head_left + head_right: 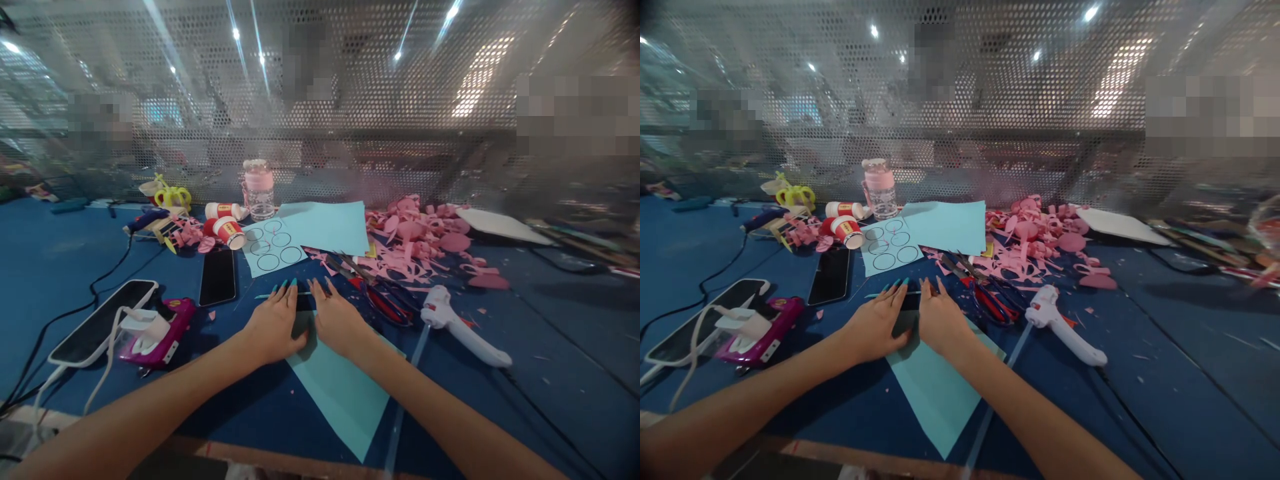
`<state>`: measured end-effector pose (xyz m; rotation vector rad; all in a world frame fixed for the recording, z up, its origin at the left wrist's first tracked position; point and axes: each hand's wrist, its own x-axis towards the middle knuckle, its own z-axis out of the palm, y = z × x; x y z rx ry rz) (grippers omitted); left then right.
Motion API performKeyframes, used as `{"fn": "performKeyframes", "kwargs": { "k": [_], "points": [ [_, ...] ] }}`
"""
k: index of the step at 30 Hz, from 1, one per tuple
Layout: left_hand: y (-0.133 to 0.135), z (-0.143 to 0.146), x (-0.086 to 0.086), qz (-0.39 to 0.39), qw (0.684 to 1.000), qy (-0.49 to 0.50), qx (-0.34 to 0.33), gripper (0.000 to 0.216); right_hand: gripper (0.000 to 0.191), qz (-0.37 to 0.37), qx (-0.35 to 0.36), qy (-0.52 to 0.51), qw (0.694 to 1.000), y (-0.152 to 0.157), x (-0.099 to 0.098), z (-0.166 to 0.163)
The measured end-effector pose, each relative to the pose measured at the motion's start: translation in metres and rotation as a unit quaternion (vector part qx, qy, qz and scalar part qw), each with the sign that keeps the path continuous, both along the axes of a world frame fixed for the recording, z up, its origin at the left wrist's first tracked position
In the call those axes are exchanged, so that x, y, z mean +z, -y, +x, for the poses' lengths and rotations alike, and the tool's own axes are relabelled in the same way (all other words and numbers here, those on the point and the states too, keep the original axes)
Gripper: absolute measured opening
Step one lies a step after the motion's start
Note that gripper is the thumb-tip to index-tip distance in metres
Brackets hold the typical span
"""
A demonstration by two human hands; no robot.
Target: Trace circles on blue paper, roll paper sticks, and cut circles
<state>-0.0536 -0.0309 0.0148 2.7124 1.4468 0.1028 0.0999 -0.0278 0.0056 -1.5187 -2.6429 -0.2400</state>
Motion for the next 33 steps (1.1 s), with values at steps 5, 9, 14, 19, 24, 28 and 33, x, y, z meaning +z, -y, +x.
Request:
{"fn": "performKeyframes", "kwargs": {
  "k": [5,9,14,19,24,28,33],
  "points": [
    [0.005,0.002,0.002,0.021,1.000,-0.009,-0.007,0.075,0.058,-0.032,-0.042,-0.012,0.999,0.007,0.009,-0.003],
    [0.010,0.003,0.007,0.002,1.000,-0.008,0.007,0.080,0.051,-0.012,-0.084,-0.079,0.993,0.009,0.012,-0.001],
    [0.010,0.002,0.005,0.002,1.000,0.025,0.004,0.082,0.057,-0.007,-0.073,-0.143,0.987,0.005,0.011,0.005],
    [-0.001,-0.002,-0.006,-0.003,0.999,0.052,0.002,0.083,0.070,-0.036,-0.014,-0.135,0.990,-0.001,0.006,0.005],
    [-0.016,-0.007,-0.015,-0.008,0.998,0.065,-0.010,0.084,0.078,-0.052,-0.019,-0.162,0.985,-0.011,-0.004,0.008],
    [-0.029,-0.010,-0.016,-0.017,0.998,0.061,-0.027,0.085,0.079,-0.069,-0.001,-0.171,0.983,-0.020,-0.011,0.010],
    [-0.038,-0.012,-0.012,-0.028,0.998,0.041,-0.049,0.084,0.078,-0.079,0.002,-0.149,0.986,-0.024,-0.010,0.008]
  ]
}}
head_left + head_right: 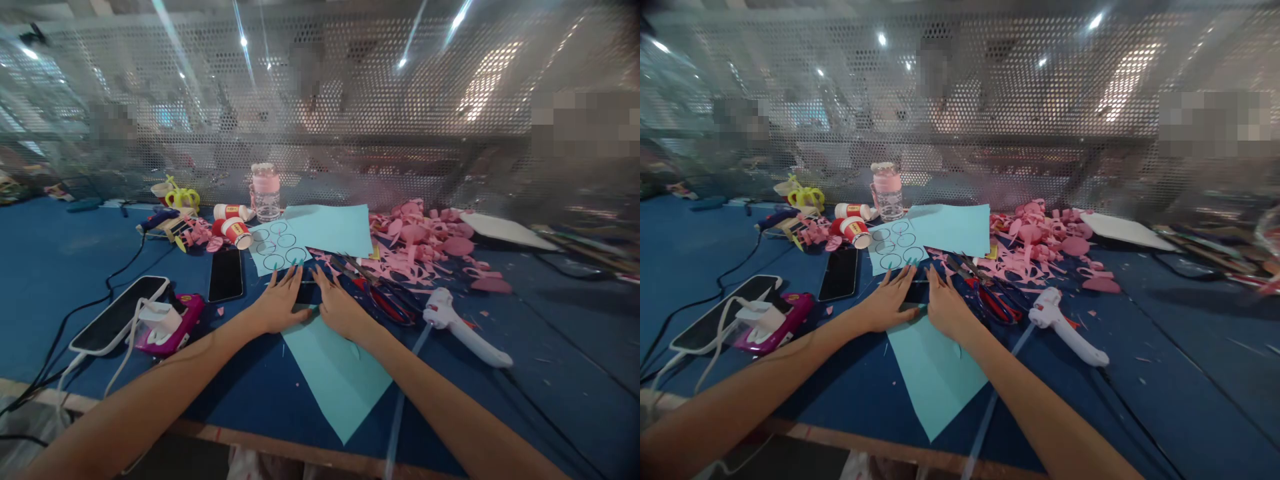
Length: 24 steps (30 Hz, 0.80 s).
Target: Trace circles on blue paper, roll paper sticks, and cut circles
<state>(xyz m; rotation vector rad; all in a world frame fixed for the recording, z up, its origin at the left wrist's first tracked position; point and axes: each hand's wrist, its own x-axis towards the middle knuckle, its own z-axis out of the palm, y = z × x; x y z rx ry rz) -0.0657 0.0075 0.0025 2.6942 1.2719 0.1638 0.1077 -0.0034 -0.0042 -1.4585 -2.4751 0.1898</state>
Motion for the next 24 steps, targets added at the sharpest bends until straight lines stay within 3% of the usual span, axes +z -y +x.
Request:
{"fn": "performKeyframes", "kwargs": {
  "k": [9,16,20,24],
  "points": [
    [0.010,0.004,-0.003,0.049,0.998,-0.014,-0.034,0.073,0.072,0.026,-0.029,0.067,0.997,0.012,0.015,-0.006],
    [0.019,0.007,0.002,0.034,0.999,-0.026,-0.026,0.073,0.070,0.015,-0.054,0.106,0.993,0.018,0.023,-0.008],
    [0.031,0.011,0.009,0.019,0.998,-0.053,-0.026,0.073,0.069,0.012,-0.070,0.113,0.991,0.026,0.025,-0.007],
    [0.041,0.014,0.012,0.015,0.998,-0.050,-0.031,0.074,0.060,0.063,-0.103,0.066,0.991,0.032,0.022,-0.003]
  ]
}}
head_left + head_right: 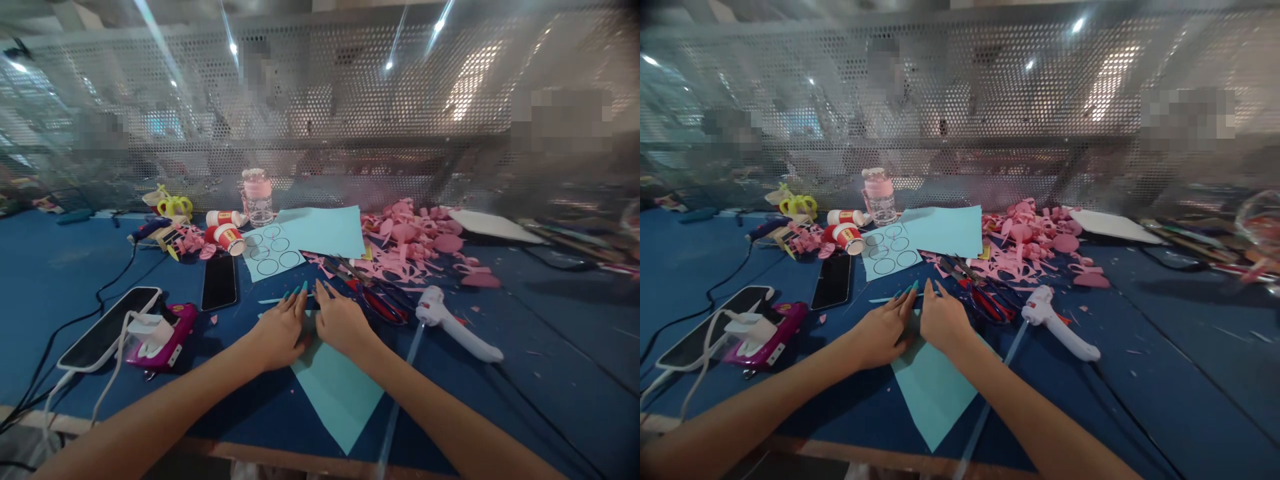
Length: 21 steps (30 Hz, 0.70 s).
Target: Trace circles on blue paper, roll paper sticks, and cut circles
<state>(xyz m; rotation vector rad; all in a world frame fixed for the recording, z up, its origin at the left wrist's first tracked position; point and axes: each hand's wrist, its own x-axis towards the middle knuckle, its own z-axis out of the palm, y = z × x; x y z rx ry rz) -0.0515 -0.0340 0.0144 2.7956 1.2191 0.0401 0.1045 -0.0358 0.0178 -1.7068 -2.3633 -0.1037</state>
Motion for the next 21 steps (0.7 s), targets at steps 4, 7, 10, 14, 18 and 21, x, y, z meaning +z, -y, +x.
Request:
{"fn": "performKeyframes", "kwargs": {
  "k": [4,7,10,14,18,21],
  "points": [
    [-0.008,-0.003,-0.006,0.007,0.999,0.046,0.011,0.078,0.066,0.067,0.007,-0.091,0.994,-0.008,-0.006,0.006],
    [-0.025,-0.007,-0.013,-0.002,0.998,0.069,0.009,0.079,0.079,0.020,0.069,-0.102,0.992,-0.022,-0.014,0.009],
    [-0.039,-0.009,-0.016,-0.013,0.997,0.077,0.006,0.082,0.081,-0.045,0.089,-0.082,0.992,-0.033,-0.022,0.008],
    [-0.045,-0.008,-0.017,-0.005,0.997,0.071,-0.004,0.083,0.079,-0.045,0.085,-0.048,0.994,-0.037,-0.024,0.005],
    [-0.041,-0.006,-0.019,0.020,0.996,0.081,-0.026,0.079,0.077,-0.022,0.087,-0.009,0.996,-0.032,-0.020,0.002],
    [-0.037,-0.005,-0.020,0.024,0.996,0.079,-0.030,0.075,0.075,-0.020,0.061,0.018,0.998,-0.029,-0.017,0.001]
  ]
}}
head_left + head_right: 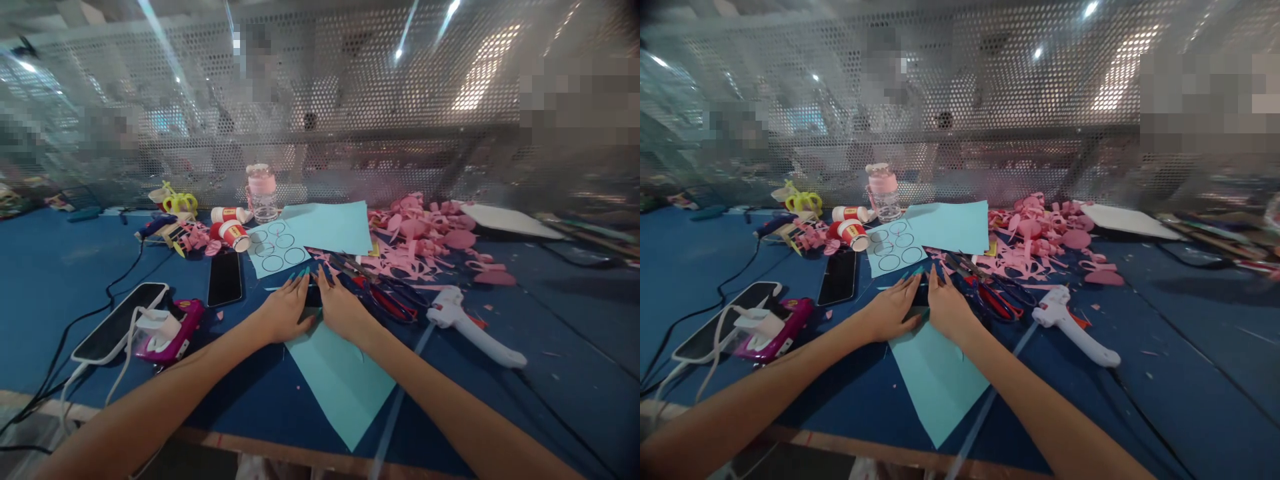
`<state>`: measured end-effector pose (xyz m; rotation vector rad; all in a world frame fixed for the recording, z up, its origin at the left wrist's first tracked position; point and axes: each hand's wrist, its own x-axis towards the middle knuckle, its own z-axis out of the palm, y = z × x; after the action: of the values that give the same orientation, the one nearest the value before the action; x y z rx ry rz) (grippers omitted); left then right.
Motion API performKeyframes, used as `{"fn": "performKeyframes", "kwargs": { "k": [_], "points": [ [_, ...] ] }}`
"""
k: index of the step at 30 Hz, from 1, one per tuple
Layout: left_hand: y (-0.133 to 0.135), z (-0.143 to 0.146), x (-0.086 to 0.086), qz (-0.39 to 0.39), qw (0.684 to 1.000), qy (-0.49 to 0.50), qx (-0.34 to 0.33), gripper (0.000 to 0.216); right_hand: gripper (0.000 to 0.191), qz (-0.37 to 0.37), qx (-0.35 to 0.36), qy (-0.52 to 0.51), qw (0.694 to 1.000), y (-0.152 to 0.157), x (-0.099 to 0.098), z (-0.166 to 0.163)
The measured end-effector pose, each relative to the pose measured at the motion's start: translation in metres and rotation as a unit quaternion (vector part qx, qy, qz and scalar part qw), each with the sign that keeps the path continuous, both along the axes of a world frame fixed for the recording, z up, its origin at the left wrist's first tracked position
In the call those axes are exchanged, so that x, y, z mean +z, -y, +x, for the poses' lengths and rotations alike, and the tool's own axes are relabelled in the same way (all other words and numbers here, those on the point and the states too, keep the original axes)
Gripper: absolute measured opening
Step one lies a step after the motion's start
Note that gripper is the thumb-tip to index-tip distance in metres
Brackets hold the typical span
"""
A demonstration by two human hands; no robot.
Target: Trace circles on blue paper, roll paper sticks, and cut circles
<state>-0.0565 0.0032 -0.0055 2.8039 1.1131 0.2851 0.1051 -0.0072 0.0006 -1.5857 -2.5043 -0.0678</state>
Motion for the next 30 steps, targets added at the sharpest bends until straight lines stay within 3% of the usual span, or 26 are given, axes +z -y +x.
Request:
{"fn": "performKeyframes", "kwargs": {
  "k": [8,12,18,23,30],
  "points": [
    [0.021,0.007,0.009,-0.008,0.999,-0.034,0.003,0.071,0.074,0.032,-0.011,0.049,0.998,0.015,0.001,-0.003],
    [0.032,0.007,0.011,0.002,1.000,-0.012,-0.006,0.069,0.071,0.057,0.017,0.042,0.997,0.027,0.009,-0.004],
    [0.007,-0.008,-0.002,0.035,0.991,0.127,0.027,0.064,0.055,0.249,-0.081,-0.100,0.960,0.023,0.022,0.012],
    [-0.022,-0.015,-0.011,-0.053,0.980,0.170,0.089,0.062,0.050,0.179,-0.120,-0.184,0.959,0.005,0.016,0.029],
    [-0.028,-0.018,-0.012,-0.133,0.947,0.272,0.109,0.050,0.053,0.114,-0.096,-0.234,0.961,-0.001,0.016,0.030]
  ]
}}
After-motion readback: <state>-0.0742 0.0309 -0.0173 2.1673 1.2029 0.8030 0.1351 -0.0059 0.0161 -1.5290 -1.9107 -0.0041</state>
